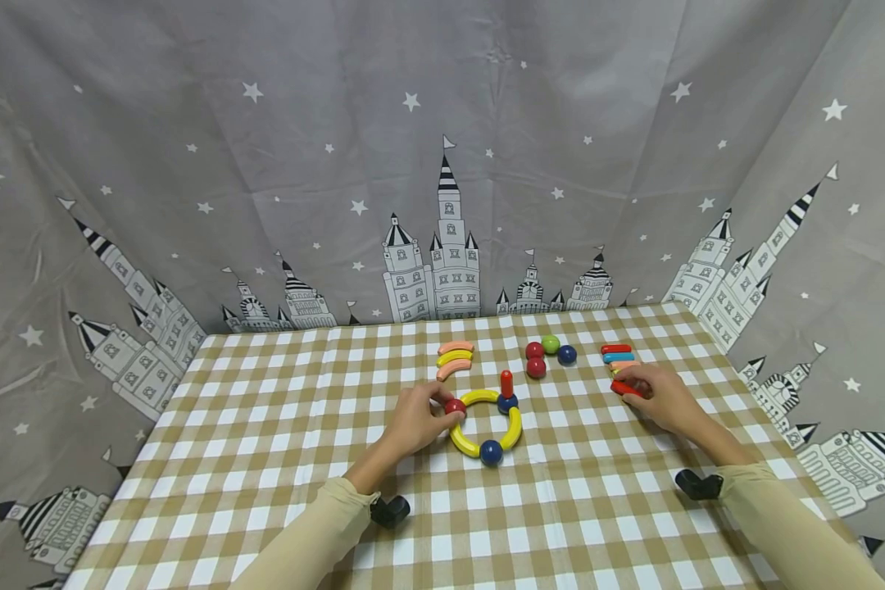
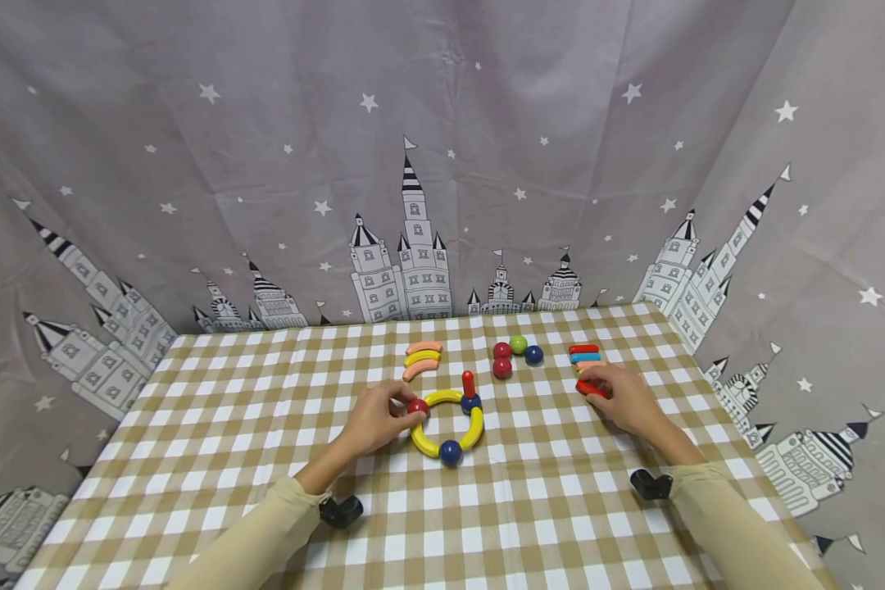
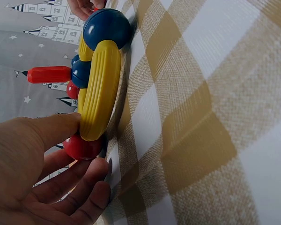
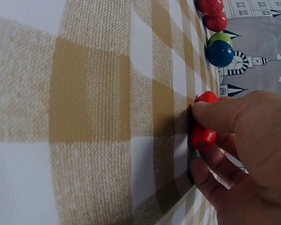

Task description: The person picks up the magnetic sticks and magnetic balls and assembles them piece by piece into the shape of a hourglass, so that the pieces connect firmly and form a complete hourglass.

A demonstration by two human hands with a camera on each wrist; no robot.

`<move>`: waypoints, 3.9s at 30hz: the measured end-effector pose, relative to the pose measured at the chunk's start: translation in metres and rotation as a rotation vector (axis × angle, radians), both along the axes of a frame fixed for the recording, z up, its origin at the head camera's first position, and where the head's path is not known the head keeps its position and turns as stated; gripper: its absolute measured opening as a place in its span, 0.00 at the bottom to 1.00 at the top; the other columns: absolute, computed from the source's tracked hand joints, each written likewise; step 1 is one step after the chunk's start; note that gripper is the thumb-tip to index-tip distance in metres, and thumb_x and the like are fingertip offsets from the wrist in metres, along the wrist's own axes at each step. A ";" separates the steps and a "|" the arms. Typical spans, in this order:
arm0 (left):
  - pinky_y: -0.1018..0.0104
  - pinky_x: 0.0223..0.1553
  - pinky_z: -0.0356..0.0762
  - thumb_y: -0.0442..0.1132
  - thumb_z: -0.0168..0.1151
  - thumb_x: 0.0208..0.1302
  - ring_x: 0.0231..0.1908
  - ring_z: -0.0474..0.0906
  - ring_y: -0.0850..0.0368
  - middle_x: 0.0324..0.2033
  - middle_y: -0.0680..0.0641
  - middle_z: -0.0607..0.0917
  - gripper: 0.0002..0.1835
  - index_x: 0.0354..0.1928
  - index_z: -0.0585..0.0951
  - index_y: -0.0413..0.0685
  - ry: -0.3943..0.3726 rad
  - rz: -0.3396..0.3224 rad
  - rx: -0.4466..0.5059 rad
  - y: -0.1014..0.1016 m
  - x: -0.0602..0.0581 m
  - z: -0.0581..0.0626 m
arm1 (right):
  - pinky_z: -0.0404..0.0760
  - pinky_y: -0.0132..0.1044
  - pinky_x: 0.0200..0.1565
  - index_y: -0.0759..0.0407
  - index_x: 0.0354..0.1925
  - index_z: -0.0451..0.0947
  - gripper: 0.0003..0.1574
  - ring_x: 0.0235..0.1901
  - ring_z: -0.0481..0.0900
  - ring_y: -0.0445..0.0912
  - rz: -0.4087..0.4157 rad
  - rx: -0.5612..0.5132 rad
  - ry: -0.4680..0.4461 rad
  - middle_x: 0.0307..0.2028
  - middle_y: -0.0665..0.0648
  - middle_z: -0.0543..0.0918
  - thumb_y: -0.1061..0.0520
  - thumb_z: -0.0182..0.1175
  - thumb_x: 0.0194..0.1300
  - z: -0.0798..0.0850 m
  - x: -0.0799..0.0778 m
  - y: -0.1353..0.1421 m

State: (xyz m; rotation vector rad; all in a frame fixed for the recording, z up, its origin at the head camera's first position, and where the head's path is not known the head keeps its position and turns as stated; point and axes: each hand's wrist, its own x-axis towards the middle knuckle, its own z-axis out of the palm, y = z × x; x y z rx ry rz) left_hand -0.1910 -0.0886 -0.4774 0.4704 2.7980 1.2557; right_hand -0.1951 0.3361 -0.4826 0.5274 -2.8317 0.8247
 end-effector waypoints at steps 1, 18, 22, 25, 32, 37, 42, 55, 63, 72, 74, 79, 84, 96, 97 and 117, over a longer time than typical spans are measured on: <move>0.59 0.43 0.77 0.40 0.79 0.57 0.39 0.80 0.55 0.35 0.53 0.87 0.11 0.38 0.85 0.49 0.002 0.000 -0.002 0.000 0.000 0.000 | 0.75 0.38 0.34 0.66 0.46 0.84 0.18 0.31 0.74 0.45 -0.001 0.000 -0.002 0.37 0.58 0.86 0.70 0.73 0.56 0.000 0.000 0.000; 0.65 0.36 0.79 0.39 0.77 0.59 0.34 0.80 0.54 0.36 0.48 0.87 0.11 0.40 0.85 0.44 0.007 -0.015 0.013 -0.003 0.004 -0.001 | 0.76 0.38 0.33 0.61 0.55 0.83 0.23 0.34 0.79 0.45 0.051 0.064 -0.013 0.40 0.56 0.87 0.67 0.72 0.60 0.019 0.007 -0.018; 0.67 0.36 0.79 0.39 0.77 0.59 0.35 0.81 0.55 0.36 0.49 0.86 0.11 0.40 0.85 0.44 0.002 -0.019 0.012 -0.002 0.003 -0.001 | 0.80 0.38 0.35 0.61 0.53 0.84 0.22 0.35 0.81 0.45 0.113 0.022 0.004 0.40 0.55 0.87 0.69 0.72 0.60 0.027 0.011 -0.028; 0.68 0.34 0.78 0.39 0.78 0.59 0.33 0.80 0.57 0.36 0.50 0.86 0.11 0.40 0.86 0.45 0.000 -0.013 0.008 -0.002 0.003 0.000 | 0.83 0.38 0.37 0.63 0.51 0.84 0.20 0.36 0.82 0.45 0.162 -0.031 0.009 0.40 0.54 0.87 0.71 0.71 0.59 0.031 0.012 -0.037; 0.68 0.33 0.77 0.39 0.78 0.58 0.32 0.78 0.58 0.36 0.49 0.87 0.12 0.40 0.85 0.44 -0.022 0.003 -0.002 -0.001 0.003 0.001 | 0.86 0.41 0.41 0.62 0.49 0.82 0.16 0.40 0.85 0.48 0.161 -0.148 -0.087 0.43 0.55 0.86 0.70 0.70 0.62 0.040 0.017 -0.064; 0.66 0.36 0.79 0.39 0.79 0.57 0.34 0.81 0.56 0.34 0.50 0.85 0.11 0.37 0.85 0.44 -0.003 -0.011 0.009 0.001 0.003 0.002 | 0.86 0.43 0.46 0.59 0.49 0.80 0.16 0.44 0.85 0.50 0.165 -0.206 -0.178 0.44 0.54 0.85 0.67 0.70 0.64 0.044 0.024 -0.082; 0.66 0.35 0.77 0.38 0.79 0.55 0.34 0.79 0.54 0.32 0.50 0.85 0.11 0.34 0.83 0.45 0.030 -0.001 0.010 0.006 0.006 0.004 | 0.86 0.43 0.46 0.61 0.49 0.79 0.17 0.44 0.86 0.51 0.223 -0.278 -0.184 0.44 0.56 0.85 0.68 0.70 0.63 0.044 0.030 -0.100; 0.67 0.34 0.78 0.40 0.79 0.56 0.31 0.80 0.57 0.29 0.52 0.83 0.13 0.32 0.81 0.45 0.088 0.015 0.001 0.011 0.005 -0.003 | 0.86 0.44 0.48 0.58 0.50 0.78 0.18 0.45 0.85 0.48 0.212 -0.369 -0.189 0.46 0.54 0.84 0.65 0.72 0.63 0.040 0.039 -0.139; 0.67 0.34 0.78 0.39 0.79 0.55 0.31 0.79 0.59 0.29 0.52 0.84 0.13 0.33 0.81 0.44 0.103 0.013 0.021 0.013 0.004 -0.005 | 0.86 0.42 0.47 0.55 0.49 0.78 0.18 0.43 0.84 0.46 0.224 -0.367 -0.197 0.44 0.51 0.84 0.64 0.71 0.64 0.034 0.044 -0.152; 0.66 0.35 0.79 0.39 0.80 0.54 0.32 0.80 0.57 0.29 0.51 0.85 0.14 0.32 0.81 0.44 0.109 0.018 0.026 0.014 0.003 -0.006 | 0.85 0.37 0.47 0.59 0.51 0.78 0.17 0.44 0.85 0.45 0.239 -0.357 -0.268 0.43 0.49 0.84 0.64 0.70 0.65 0.028 0.048 -0.156; 0.66 0.35 0.79 0.39 0.80 0.54 0.32 0.80 0.57 0.29 0.51 0.85 0.14 0.32 0.81 0.44 0.111 0.019 0.028 0.014 0.003 -0.005 | 0.85 0.37 0.47 0.61 0.51 0.78 0.18 0.44 0.85 0.45 0.242 -0.362 -0.263 0.43 0.50 0.84 0.65 0.70 0.65 0.028 0.048 -0.157; 0.66 0.34 0.79 0.39 0.79 0.55 0.31 0.80 0.57 0.29 0.50 0.85 0.14 0.32 0.81 0.44 0.104 0.020 0.025 0.014 0.003 -0.003 | 0.86 0.39 0.46 0.61 0.51 0.78 0.18 0.44 0.85 0.44 0.272 -0.384 -0.238 0.44 0.50 0.85 0.65 0.70 0.65 0.026 0.047 -0.158; 0.66 0.34 0.79 0.39 0.79 0.56 0.31 0.80 0.57 0.29 0.50 0.85 0.13 0.32 0.81 0.44 0.101 0.018 0.021 0.013 0.004 -0.002 | 0.86 0.41 0.44 0.61 0.52 0.78 0.18 0.43 0.85 0.43 0.298 -0.382 -0.221 0.43 0.49 0.85 0.62 0.70 0.66 0.025 0.046 -0.160; 0.65 0.35 0.79 0.39 0.80 0.55 0.32 0.80 0.56 0.30 0.49 0.85 0.14 0.33 0.81 0.43 0.112 0.008 0.023 0.014 0.004 -0.003 | 0.85 0.38 0.42 0.61 0.53 0.79 0.19 0.41 0.84 0.43 0.259 -0.363 -0.248 0.42 0.48 0.84 0.63 0.70 0.65 0.023 0.050 -0.161; 0.65 0.35 0.79 0.39 0.80 0.55 0.32 0.80 0.56 0.30 0.49 0.85 0.14 0.33 0.81 0.43 0.107 0.009 0.022 0.014 0.004 -0.002 | 0.85 0.38 0.42 0.61 0.53 0.79 0.19 0.41 0.84 0.44 0.258 -0.363 -0.247 0.41 0.48 0.84 0.63 0.70 0.65 0.022 0.050 -0.161; 0.65 0.36 0.83 0.37 0.77 0.59 0.32 0.83 0.57 0.34 0.49 0.89 0.11 0.41 0.88 0.41 0.070 -0.132 0.047 0.004 -0.002 -0.002 | 0.85 0.37 0.42 0.58 0.56 0.79 0.21 0.41 0.83 0.46 0.228 -0.298 -0.224 0.41 0.49 0.84 0.62 0.71 0.65 0.014 0.049 -0.163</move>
